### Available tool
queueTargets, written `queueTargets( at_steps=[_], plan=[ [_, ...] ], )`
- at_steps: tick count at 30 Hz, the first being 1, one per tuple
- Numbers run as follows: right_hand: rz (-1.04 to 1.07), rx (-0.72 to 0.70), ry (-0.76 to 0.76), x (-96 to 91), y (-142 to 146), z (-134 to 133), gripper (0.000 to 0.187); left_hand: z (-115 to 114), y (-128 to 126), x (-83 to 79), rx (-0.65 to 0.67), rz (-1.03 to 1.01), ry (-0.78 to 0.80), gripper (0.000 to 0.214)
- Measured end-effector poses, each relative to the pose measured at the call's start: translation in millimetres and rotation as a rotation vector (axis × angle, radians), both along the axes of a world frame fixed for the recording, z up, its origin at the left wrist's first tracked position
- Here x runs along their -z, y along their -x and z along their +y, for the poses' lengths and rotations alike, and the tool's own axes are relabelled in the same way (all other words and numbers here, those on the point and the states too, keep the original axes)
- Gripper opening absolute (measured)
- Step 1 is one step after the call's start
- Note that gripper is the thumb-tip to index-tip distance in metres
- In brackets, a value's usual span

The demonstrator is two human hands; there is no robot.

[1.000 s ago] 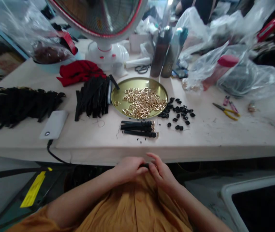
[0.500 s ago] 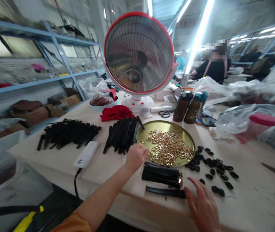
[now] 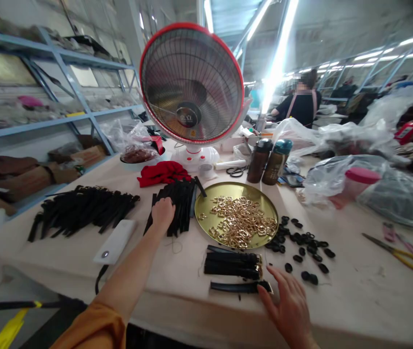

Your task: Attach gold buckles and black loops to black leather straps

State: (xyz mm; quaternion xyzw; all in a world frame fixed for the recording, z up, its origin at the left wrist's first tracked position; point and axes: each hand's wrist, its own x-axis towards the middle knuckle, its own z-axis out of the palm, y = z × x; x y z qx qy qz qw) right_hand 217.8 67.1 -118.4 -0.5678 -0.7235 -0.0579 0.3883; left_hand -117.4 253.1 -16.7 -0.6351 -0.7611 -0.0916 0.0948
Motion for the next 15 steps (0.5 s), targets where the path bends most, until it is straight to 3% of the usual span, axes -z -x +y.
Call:
queueTargets(
  at_steps=[3, 6, 7, 9, 11, 13, 15],
  plan=[
    [0.060, 0.017, 0.029, -1.1, 1.3, -0.1, 0.042, -11.0, -6.4, -13.0, 0.039, -0.010, -0.022, 0.029],
    [0.226, 0.038, 0.057, -9.3, 3.8, -2.9, 0.037, -36.4, -30.6, -21.5, 0.144, -0.040, -0.046, 0.035],
    [0.320, 0.045, 0.071, -14.5, 5.4, -4.5, 0.035, -49.9, -42.8, -21.4, 0.218, -0.057, -0.047, 0.037],
    [0.575, 0.039, 0.131, -27.5, 9.1, -8.2, 0.036, -84.2, -70.5, -16.6, 0.551, -0.123, -0.008, 0.043],
    [0.848, -0.007, 0.213, -40.7, 12.7, -12.8, 0.036, -123.0, -97.9, -7.6, 0.760, -0.167, 0.077, 0.043],
    [0.991, -0.043, 0.317, -50.1, 15.2, -18.5, 0.030, -158.4, -120.3, 2.0, 0.874, -0.246, 0.196, 0.043],
    [1.019, -0.058, 0.407, -53.4, 17.3, -25.4, 0.023, -183.9, -136.2, 8.6, 0.885, -0.441, 0.323, 0.039]
  ],
)
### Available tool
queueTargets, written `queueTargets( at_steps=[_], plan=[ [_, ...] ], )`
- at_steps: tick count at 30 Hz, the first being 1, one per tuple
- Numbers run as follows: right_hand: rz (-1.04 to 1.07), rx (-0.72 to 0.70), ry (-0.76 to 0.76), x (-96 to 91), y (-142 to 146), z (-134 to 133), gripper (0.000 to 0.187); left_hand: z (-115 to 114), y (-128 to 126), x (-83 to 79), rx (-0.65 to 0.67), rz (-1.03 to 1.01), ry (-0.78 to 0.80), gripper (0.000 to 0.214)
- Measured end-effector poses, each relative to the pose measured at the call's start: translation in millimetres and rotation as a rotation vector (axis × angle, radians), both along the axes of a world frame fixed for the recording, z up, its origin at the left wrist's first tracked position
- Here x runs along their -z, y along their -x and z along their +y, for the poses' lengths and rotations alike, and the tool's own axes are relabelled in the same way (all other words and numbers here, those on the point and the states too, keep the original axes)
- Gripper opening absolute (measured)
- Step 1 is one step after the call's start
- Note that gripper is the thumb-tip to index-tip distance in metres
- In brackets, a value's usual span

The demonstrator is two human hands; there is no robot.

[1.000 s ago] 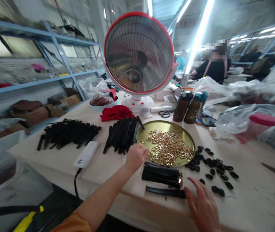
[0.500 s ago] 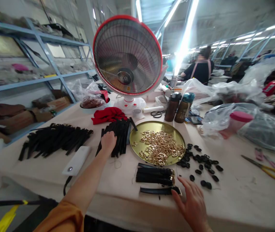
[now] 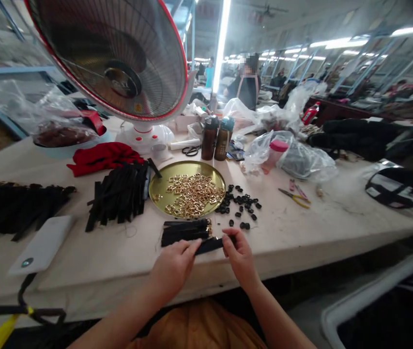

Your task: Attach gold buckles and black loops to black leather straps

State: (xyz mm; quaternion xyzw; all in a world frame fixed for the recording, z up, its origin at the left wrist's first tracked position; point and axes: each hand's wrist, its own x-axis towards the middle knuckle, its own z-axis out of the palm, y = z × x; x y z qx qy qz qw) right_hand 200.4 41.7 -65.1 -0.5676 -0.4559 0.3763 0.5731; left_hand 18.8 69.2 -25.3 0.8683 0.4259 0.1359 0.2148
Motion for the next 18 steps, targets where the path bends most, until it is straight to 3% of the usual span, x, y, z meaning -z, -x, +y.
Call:
queueTargets(
  at_steps=[4, 7, 12, 15, 18],
  plan=[
    [-0.025, -0.170, 0.052, 6.1, -1.0, -7.3, 0.024, -18.6, -18.3, 0.5, 0.044, -0.299, 0.699, 0.024],
    [-0.164, -0.190, 0.057, 11.6, -25.0, 5.7, 0.033, -16.5, -25.2, -3.3, -0.085, -0.449, 1.071, 0.018],
    [-0.723, 0.228, 0.125, 17.0, -114.5, 52.6, 0.034, -10.7, -26.8, 0.3, -0.234, -0.610, 1.183, 0.027],
    [-0.909, 0.237, 0.219, 20.1, -154.8, 75.0, 0.033, -9.5, -27.0, 6.8, -0.233, -0.596, 1.202, 0.028],
    [-0.962, 0.182, 0.265, 22.3, -167.9, 89.3, 0.031, -8.0, -28.1, 9.9, -0.210, -0.587, 1.203, 0.026]
  ],
)
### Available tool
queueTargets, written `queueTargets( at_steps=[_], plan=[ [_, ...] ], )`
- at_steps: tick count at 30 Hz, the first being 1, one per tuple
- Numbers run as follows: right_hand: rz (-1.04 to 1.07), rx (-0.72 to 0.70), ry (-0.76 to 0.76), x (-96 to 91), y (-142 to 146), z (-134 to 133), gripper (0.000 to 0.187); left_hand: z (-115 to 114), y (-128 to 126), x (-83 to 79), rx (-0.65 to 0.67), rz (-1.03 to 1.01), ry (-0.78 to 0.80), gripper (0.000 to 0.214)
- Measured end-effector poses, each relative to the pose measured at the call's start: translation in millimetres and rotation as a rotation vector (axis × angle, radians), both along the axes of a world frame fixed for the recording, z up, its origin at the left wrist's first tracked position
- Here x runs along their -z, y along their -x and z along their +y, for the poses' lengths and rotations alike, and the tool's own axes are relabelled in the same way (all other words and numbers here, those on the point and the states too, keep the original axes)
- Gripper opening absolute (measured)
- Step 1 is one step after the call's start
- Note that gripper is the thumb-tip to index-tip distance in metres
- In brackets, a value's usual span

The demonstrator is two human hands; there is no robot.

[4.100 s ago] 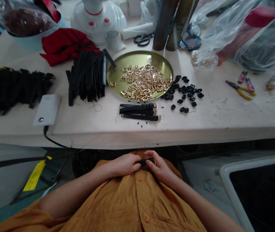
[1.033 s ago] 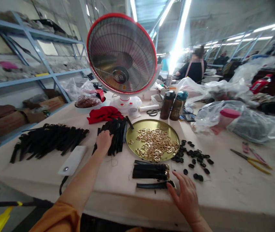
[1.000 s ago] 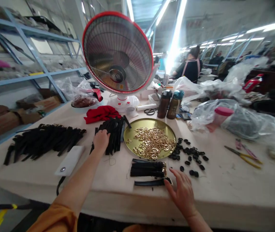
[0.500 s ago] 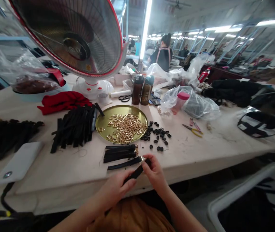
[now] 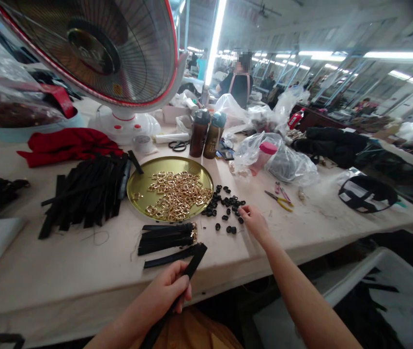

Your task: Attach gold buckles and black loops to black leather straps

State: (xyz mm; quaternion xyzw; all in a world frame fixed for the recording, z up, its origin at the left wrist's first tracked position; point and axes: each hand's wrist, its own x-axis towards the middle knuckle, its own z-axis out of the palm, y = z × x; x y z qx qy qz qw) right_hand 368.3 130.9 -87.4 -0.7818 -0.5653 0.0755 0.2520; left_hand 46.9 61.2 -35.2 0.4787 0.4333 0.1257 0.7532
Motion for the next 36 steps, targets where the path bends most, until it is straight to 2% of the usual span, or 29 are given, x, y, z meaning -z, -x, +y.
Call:
queueTargets(
  at_steps=[5, 10, 14, 18, 20, 22, 24, 26, 30, 33, 36],
  plan=[
    [-0.098, -0.037, 0.085, -1.6, 5.8, 18.0, 0.022, 4.2, -3.0, -3.4, -0.059, -0.024, 0.006, 0.022],
    [-0.184, -0.090, 0.155, -7.5, 16.3, 27.8, 0.011, 4.2, -4.8, -14.3, -0.133, -0.169, 0.230, 0.025],
    [-0.227, -0.053, 0.151, -16.6, 19.8, 22.1, 0.019, 0.4, -1.6, -22.2, -0.170, -0.272, 0.342, 0.025],
    [-0.148, 0.027, 0.019, -30.9, 28.3, 0.3, 0.029, -5.9, 1.9, -24.7, -0.171, -0.321, 0.343, 0.023],
    [0.030, -0.012, -0.058, -38.4, 43.0, -17.7, 0.028, -8.8, 2.6, -25.0, -0.164, -0.317, 0.332, 0.019],
    [0.368, -0.099, -0.075, -43.5, 66.1, -38.8, 0.023, -10.8, 2.7, -24.9, -0.148, -0.301, 0.318, 0.019],
    [0.734, -0.163, -0.040, -44.6, 94.2, -60.1, 0.021, -11.9, 2.8, -24.5, -0.130, -0.269, 0.291, 0.025],
    [0.935, -0.156, -0.004, -42.0, 121.5, -78.3, 0.018, -12.3, 3.5, -23.6, -0.103, -0.221, 0.221, 0.030],
    [1.331, -0.069, 0.006, -35.2, 158.3, -98.3, 0.015, -12.2, 8.0, -18.7, 0.003, -0.063, -0.061, 0.022],
    [1.634, -0.047, 0.002, -35.2, 169.8, -101.0, 0.018, -11.8, 12.6, -13.5, 0.029, 0.069, -0.270, 0.029],
    [1.795, -0.018, 0.008, -36.8, 173.8, -100.0, 0.017, -11.0, 15.9, -10.1, 0.013, 0.190, -0.417, 0.029]
  ],
)
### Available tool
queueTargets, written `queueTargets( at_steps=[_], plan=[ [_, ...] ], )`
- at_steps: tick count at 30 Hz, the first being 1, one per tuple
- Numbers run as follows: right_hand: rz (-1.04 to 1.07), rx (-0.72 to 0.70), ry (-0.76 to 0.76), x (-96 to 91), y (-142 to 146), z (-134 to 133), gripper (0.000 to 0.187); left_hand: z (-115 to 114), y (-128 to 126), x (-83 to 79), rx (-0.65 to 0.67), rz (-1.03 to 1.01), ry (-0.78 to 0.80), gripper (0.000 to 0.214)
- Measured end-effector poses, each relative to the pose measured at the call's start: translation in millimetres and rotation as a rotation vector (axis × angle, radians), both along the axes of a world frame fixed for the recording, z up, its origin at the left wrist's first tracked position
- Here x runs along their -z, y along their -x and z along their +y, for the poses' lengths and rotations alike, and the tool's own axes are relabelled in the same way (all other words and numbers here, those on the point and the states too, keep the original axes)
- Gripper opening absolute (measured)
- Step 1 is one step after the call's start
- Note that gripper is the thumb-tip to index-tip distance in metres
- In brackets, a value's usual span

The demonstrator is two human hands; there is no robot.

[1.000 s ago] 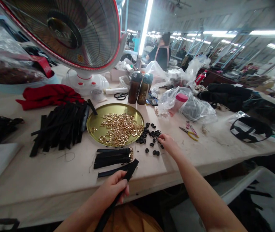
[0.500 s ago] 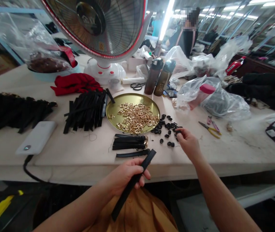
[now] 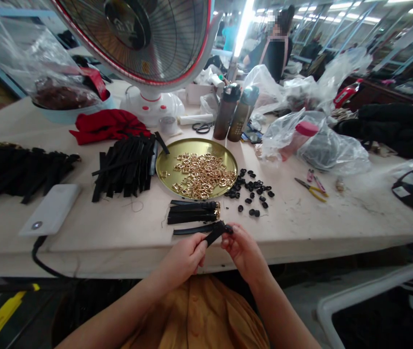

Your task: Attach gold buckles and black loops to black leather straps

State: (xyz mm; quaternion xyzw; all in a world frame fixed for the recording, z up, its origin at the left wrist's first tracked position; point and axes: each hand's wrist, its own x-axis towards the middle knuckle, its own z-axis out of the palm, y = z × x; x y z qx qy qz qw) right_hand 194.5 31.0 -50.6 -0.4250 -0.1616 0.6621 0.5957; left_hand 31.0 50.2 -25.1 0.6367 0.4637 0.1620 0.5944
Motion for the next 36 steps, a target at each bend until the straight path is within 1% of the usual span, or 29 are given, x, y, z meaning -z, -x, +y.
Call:
queueTargets(
  at_steps=[2, 4, 6, 9, 12, 14, 17, 19, 22, 24, 26, 29, 30, 32, 34, 36],
  plan=[
    [0.031, 0.023, 0.040, 0.6, 1.2, 0.3, 0.017, 0.6, 0.7, 0.7, 0.001, 0.040, -0.038, 0.029],
    [0.035, 0.037, 0.080, 2.6, 2.5, -0.3, 0.018, 1.0, 0.1, 0.7, 0.003, 0.035, -0.025, 0.027],
    [0.029, 0.051, 0.097, 5.1, 4.5, -1.6, 0.020, 1.0, -1.4, 0.9, -0.024, -0.002, 0.001, 0.025],
    [-0.004, 0.085, 0.073, 8.0, 8.7, -3.3, 0.018, -0.2, -3.7, 1.7, -0.059, -0.023, -0.003, 0.024],
    [-0.080, 0.073, 0.009, 9.3, 12.7, -3.9, 0.017, -2.0, -4.5, 2.6, 0.021, 0.032, -0.049, 0.024],
    [-0.182, 0.057, -0.038, 9.7, 14.6, -4.8, 0.017, -2.2, -4.4, 2.5, 0.067, 0.080, -0.091, 0.025],
    [-0.426, 0.020, -0.114, 9.7, 16.5, -8.7, 0.016, -0.4, -4.8, 1.8, 0.084, 0.147, -0.178, 0.031],
    [-0.588, 0.013, -0.173, 9.1, 18.2, -13.3, 0.015, 0.4, -6.1, 2.5, 0.100, 0.198, -0.263, 0.033],
    [-0.794, 0.015, -0.267, 5.6, 22.8, -20.8, 0.013, -2.0, -8.9, 7.0, 0.155, 0.260, -0.373, 0.029],
    [-0.884, -0.020, -0.327, 1.3, 26.2, -23.3, 0.012, -5.1, -10.2, 9.3, 0.161, 0.240, -0.382, 0.027],
    [-0.860, -0.022, -0.329, -3.3, 28.0, -22.2, 0.014, -6.6, -10.2, 7.8, 0.120, 0.187, -0.355, 0.029],
    [-0.641, 0.026, -0.232, -6.6, 24.9, -16.4, 0.023, -3.5, -7.9, -1.0, 0.055, 0.151, -0.332, 0.032],
    [-0.572, 0.019, -0.196, -6.0, 22.8, -14.6, 0.024, -1.7, -7.0, -4.1, 0.054, 0.159, -0.334, 0.031],
    [-0.497, -0.013, -0.130, -2.7, 18.9, -12.6, 0.023, 1.0, -5.7, -7.9, 0.071, 0.181, -0.344, 0.030],
    [-0.482, -0.027, -0.085, 1.7, 16.9, -13.4, 0.018, 1.3, -6.1, -6.8, 0.095, 0.192, -0.367, 0.029],
    [-0.467, -0.022, -0.060, 5.5, 17.3, -16.0, 0.015, -0.8, -8.0, -2.0, 0.102, 0.192, -0.388, 0.029]
  ],
)
